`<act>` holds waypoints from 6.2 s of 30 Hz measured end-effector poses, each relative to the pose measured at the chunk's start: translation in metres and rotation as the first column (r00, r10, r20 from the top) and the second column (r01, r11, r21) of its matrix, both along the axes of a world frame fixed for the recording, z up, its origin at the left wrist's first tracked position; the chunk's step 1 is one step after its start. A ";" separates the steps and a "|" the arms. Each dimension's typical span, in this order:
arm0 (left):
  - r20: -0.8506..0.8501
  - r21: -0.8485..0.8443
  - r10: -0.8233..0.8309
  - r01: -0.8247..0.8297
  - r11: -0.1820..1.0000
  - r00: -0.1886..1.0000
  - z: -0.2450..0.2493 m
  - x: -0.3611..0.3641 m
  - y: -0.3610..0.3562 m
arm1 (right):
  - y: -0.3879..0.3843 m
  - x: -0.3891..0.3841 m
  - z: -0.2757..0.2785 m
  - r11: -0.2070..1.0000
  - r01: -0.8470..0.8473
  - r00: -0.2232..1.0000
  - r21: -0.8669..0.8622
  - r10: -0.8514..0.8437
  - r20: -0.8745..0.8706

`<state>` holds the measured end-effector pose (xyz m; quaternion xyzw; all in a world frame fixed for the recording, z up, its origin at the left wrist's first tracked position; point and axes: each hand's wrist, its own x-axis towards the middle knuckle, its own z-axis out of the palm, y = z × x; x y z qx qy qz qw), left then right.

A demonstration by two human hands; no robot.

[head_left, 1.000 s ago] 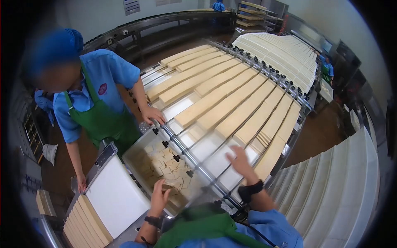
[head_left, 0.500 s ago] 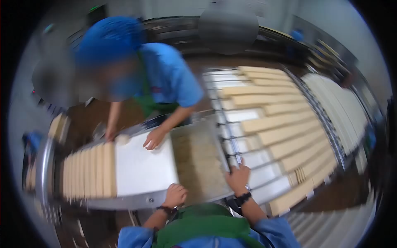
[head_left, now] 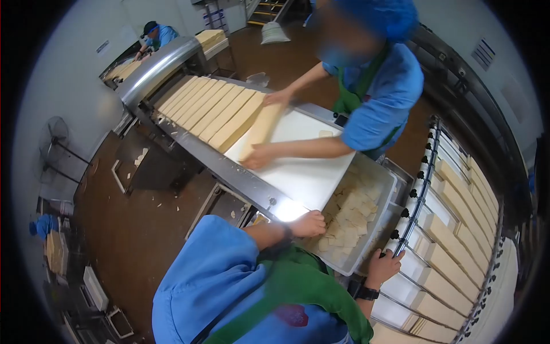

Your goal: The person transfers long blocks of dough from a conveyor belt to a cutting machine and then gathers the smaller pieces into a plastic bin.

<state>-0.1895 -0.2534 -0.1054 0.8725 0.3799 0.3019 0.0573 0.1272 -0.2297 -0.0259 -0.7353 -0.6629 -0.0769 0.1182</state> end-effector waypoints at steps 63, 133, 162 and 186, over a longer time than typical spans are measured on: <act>-0.134 -0.178 0.037 -0.061 0.982 0.990 0.010 0.003 -0.002 | -0.001 0.005 -0.002 0.995 0.014 0.990 0.095 0.000 -0.139; 0.492 0.574 -0.224 -0.120 0.810 0.841 0.470 -0.073 0.098 | -0.013 0.120 0.423 0.278 -0.243 0.194 0.929 0.953 -0.235; 0.188 -0.766 0.333 -0.074 0.639 0.924 0.103 -0.044 0.003 | 0.014 0.031 -0.008 0.956 -0.283 0.885 0.077 0.291 -0.364; 0.284 -0.847 0.734 -0.198 0.494 0.617 0.075 -0.088 -0.051 | 0.033 0.021 0.009 0.872 -0.061 0.998 -0.485 0.054 -0.030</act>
